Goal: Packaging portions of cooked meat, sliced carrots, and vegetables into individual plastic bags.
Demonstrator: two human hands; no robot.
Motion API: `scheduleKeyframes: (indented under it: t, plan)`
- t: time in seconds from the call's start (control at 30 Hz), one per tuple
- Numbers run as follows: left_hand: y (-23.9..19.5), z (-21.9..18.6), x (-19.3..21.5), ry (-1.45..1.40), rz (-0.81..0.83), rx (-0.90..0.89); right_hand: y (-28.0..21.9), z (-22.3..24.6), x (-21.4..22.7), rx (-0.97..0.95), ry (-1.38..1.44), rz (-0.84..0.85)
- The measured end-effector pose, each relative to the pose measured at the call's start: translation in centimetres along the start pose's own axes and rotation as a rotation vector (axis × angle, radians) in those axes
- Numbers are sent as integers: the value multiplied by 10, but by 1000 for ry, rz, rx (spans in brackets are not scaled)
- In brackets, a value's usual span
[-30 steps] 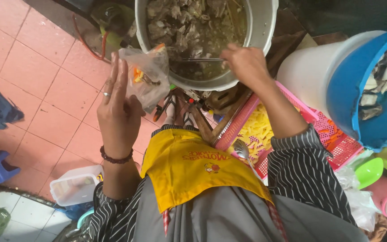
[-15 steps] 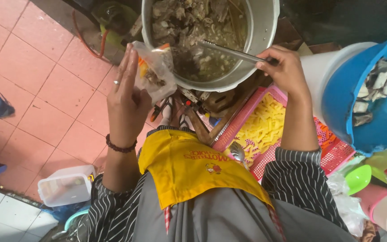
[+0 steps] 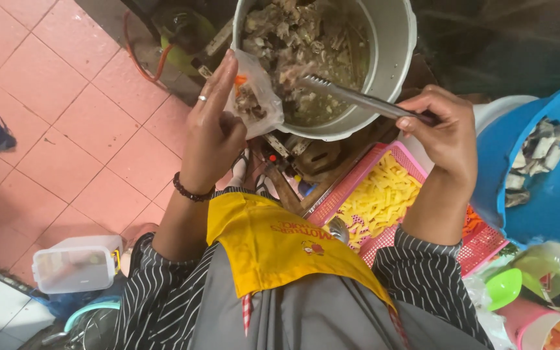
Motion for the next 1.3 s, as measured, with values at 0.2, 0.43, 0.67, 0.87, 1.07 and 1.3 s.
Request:
scheduleKeyframes:
  t: [0.2,0.43,0.67,0.87,1.07,1.3]
  plan:
    - [-6,-6,3,61,-25,-20,19,65,-43,108,-423,172]
    - [-20,0,13,46,-27,-20,-17,87,-38,139,-612,-22]
    - [-46,-24,40,-506,-53,183,-40,35,-62,-87,-886,81]
    - [-71,0,64,-820,-208,229,-13,27,-84,84,-954,111]
    - [-130,1,88,-798,-368,182,50,20,-112,375,-1110,220]
    - [-208,13,87,-796,-419,272,113,-17,-144,505,-1206,156]
Point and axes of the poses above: each hand's wrist, its own y-axis towards the middle knuckle, its own x-axis out of the back of the hand, z = x × y, the point moved 1 cm from there along y, towards the middle knuckle, and after that the axes turned 15 degrees about x, right-handed, at the moved point
